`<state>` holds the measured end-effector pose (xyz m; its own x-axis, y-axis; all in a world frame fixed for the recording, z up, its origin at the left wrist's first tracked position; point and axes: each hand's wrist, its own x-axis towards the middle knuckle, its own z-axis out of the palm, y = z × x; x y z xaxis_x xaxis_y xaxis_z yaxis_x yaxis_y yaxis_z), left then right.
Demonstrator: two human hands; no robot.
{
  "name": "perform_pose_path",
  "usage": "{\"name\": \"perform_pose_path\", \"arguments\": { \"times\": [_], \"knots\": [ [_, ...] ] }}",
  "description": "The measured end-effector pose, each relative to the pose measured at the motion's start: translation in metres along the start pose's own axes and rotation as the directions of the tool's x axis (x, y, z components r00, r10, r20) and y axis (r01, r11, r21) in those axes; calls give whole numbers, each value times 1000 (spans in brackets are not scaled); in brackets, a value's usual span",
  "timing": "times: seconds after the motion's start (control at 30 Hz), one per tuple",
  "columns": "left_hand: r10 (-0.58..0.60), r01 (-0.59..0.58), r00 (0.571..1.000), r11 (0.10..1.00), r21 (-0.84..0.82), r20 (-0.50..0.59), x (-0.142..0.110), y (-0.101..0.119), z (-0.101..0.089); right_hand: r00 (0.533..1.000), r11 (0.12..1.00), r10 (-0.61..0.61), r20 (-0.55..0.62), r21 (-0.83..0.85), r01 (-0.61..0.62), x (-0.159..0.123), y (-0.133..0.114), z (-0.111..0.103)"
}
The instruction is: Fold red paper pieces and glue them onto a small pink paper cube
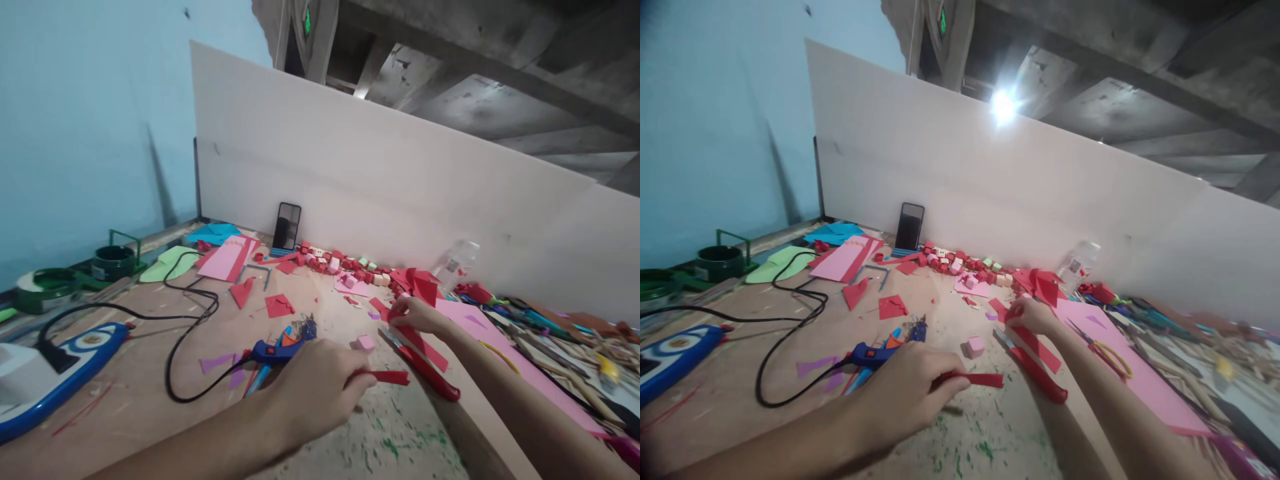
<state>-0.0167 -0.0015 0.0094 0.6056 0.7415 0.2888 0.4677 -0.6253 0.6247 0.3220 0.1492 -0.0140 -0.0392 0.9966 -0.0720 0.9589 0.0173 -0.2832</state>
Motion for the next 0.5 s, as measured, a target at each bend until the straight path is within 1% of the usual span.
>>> {"name": "perform_pose_path", "arguments": {
  "times": [0.13,0.27,0.4,0.5],
  "knots": [
    [10,-11,999,999,33,34,-1,-4,4,995,997,65,81,28,-67,6,-1,-1],
    [9,-12,999,998,54,51,-4,-3,5,991,992,94,98,72,-101,8,-4,-2],
    [-8,4,996,999,49,88,-5,1,1,996,985,80,48,150,-86,5,-12,-2],
    [-4,0,995,999,39,95,-5,2,0,997,970,57,-45,240,-45,0,-19,-6]
  ]
}}
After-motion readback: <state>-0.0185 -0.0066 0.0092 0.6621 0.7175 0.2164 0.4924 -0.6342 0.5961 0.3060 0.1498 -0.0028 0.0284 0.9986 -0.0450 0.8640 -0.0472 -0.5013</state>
